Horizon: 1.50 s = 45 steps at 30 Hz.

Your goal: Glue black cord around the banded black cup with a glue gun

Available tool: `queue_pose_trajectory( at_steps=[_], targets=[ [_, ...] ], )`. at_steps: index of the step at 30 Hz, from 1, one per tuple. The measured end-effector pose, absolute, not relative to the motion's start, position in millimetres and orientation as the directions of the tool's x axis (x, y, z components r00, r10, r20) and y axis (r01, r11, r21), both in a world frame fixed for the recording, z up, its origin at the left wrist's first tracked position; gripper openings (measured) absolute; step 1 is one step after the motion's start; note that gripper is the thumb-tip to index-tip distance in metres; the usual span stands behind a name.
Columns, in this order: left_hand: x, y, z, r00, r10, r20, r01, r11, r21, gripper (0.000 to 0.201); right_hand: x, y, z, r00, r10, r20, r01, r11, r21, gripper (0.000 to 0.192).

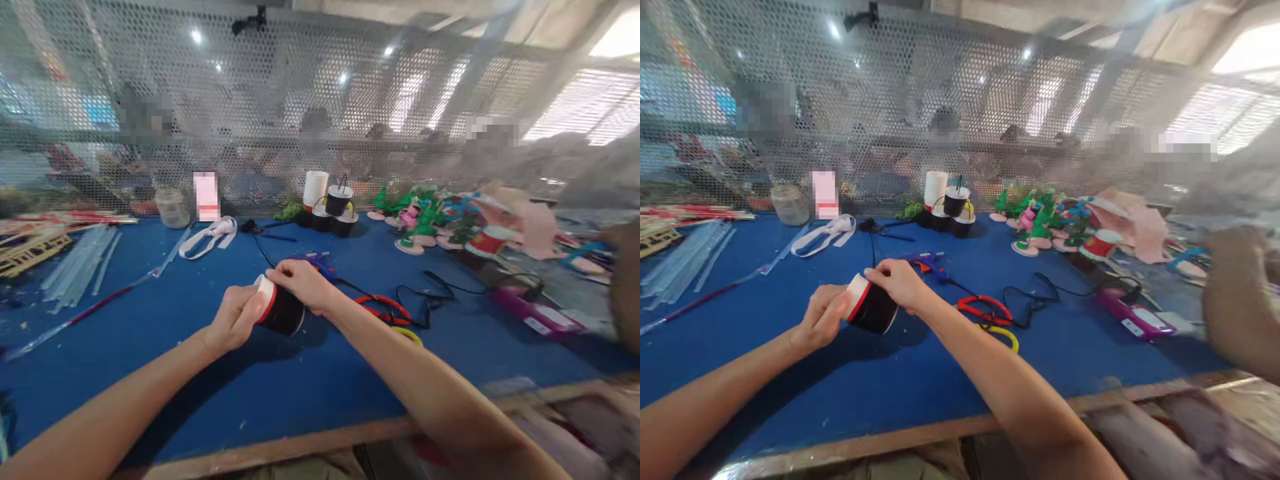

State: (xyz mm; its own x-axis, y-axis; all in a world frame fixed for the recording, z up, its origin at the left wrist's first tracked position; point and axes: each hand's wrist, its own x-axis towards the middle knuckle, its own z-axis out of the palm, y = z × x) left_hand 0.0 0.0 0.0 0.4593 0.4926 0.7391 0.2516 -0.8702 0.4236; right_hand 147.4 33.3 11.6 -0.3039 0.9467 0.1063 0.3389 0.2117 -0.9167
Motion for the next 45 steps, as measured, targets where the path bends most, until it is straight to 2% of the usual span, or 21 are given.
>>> queue_pose_trajectory(
  at_steps=[4,8,13,15,17,20,23,26,28,31,34,41,43,45],
  targets=[
    [2,0,1,0.444,0.523,0.728,0.246,-0.852,0.462,0.034,148,32,9,-0.310,0.950,0.046,0.330,0.153,-0.932,0.025],
    [2,0,1,0.422,0.561,0.712,0.257,-0.827,0.500,0.036,148,34,7,-0.328,0.945,0.004,0.249,0.091,-0.964,0.027],
    [1,2,0,0.390,0.566,0.727,0.246,-0.824,0.510,0.034,159,34,25,-0.345,0.937,-0.046,0.183,0.019,-0.983,0.043],
    [0,4,-1,0.369,0.597,0.712,0.261,-0.802,0.536,0.033,169,33,32,-0.414,0.907,-0.073,0.218,0.021,-0.976,0.046],
    [0,5,-2,0.354,0.643,0.679,0.287,-0.766,0.575,0.032,180,32,35,-0.544,0.835,-0.087,0.252,0.064,-0.966,0.046],
    [0,7,-4,0.336,0.746,0.575,0.301,-0.664,0.685,0.031,190,29,28,-0.657,0.750,-0.075,0.247,0.121,-0.961,0.048],
    [2,10,-4,0.333,0.849,0.410,0.279,-0.504,0.817,0.033,189,25,15,-0.585,0.811,0.021,0.276,0.224,-0.935,0.049],
    [5,15,-5,0.305,0.917,0.255,0.230,-0.331,0.915,0.037,182,20,4,-0.443,0.878,0.182,0.418,0.382,-0.824,0.056],
    [6,19,-8,0.290,0.951,0.108,0.123,-0.149,0.981,0.038,178,17,1,-0.401,0.872,0.281,0.497,0.465,-0.733,0.058],
    [7,23,-11,0.287,0.958,0.006,-0.011,-0.002,1.000,0.032,174,13,-1,-0.404,0.835,0.374,0.538,0.548,-0.641,0.054],
    [7,22,-9,0.315,0.949,-0.002,-0.038,0.015,0.999,0.020,174,12,-4,-0.403,0.812,0.422,0.548,0.584,-0.599,0.053],
    [6,17,-5,0.317,0.947,0.041,0.121,-0.083,0.989,0.014,177,16,-5,-0.407,0.805,0.432,0.524,0.593,-0.612,0.052],
    [6,17,-6,0.348,0.936,0.055,0.128,-0.105,0.986,0.018,186,22,2,-0.314,0.852,0.420,0.550,0.524,-0.651,0.041],
    [6,16,-7,0.368,0.927,0.073,0.141,-0.133,0.981,0.020,197,33,9,-0.146,0.911,0.387,0.666,0.379,-0.643,0.031]
  ],
)
